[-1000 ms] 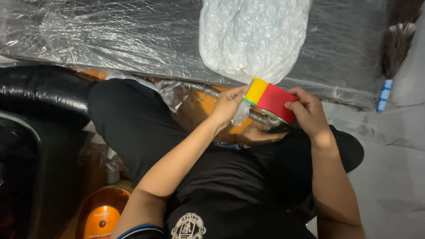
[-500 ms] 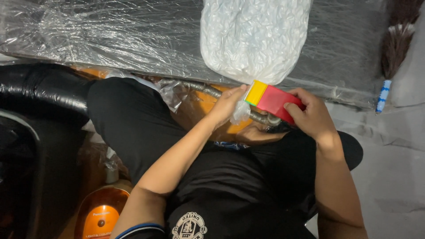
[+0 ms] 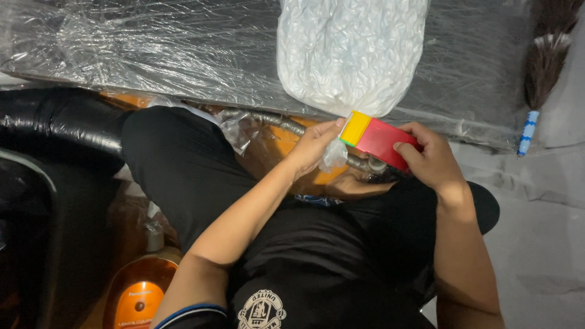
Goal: Wrapping a foam cushion in plastic and securing it with tape after rolling it tightly.
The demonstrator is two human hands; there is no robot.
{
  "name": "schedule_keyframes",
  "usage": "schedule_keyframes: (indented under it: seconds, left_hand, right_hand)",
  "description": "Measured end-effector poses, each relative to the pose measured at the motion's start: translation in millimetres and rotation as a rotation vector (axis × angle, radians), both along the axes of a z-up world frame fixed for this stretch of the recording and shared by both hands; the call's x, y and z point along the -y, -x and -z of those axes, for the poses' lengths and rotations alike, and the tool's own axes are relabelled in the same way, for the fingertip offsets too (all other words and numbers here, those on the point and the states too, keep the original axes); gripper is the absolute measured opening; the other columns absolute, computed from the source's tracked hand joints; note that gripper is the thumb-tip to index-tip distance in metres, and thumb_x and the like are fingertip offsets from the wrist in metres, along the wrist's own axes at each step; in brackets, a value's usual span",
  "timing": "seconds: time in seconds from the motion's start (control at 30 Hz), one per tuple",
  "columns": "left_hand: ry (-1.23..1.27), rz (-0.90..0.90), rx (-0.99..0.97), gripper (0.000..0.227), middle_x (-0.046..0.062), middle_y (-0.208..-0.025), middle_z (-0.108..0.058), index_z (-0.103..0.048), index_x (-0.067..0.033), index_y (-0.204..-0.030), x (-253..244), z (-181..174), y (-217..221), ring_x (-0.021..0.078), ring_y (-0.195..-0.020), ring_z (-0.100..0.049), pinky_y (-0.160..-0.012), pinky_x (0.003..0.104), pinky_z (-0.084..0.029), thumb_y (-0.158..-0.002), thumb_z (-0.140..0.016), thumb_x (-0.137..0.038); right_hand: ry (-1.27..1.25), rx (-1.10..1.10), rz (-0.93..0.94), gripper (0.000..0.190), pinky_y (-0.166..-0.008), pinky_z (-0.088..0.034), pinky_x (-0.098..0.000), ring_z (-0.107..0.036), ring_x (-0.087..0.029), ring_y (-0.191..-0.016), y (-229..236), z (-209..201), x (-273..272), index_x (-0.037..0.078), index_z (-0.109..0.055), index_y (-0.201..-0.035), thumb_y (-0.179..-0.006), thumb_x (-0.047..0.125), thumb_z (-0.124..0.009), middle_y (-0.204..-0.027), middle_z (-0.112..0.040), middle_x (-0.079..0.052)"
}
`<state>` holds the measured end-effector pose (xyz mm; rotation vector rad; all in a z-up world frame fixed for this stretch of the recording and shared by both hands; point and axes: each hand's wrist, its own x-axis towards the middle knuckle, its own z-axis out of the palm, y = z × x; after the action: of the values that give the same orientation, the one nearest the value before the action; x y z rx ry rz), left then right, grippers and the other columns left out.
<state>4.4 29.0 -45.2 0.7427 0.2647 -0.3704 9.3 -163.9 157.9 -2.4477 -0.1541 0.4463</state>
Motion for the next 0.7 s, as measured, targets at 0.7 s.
schedule_keyframes:
  seconds: [0.7]
  left_hand:
    - [-0.57, 0.0, 0.313, 0.033, 0.012, -0.096, -0.075, -0.073, -0.0081, -0.119, -21.0, -56.3, 6.5, 0.0167, -0.096, -0.067, -0.088, 0.04, -0.056, -0.108, -0.053, -0.031]
  right_hand:
    - [-0.14, -0.142, 0.159, 0.032, -0.08, -0.052, -0.0508, -0.067, -0.041, -0.096, -0.1, 17.6, 14.4, 0.009, -0.07, -0.124, -0.098, 0.022, -0.058, -0.1, -0.069, -0.027]
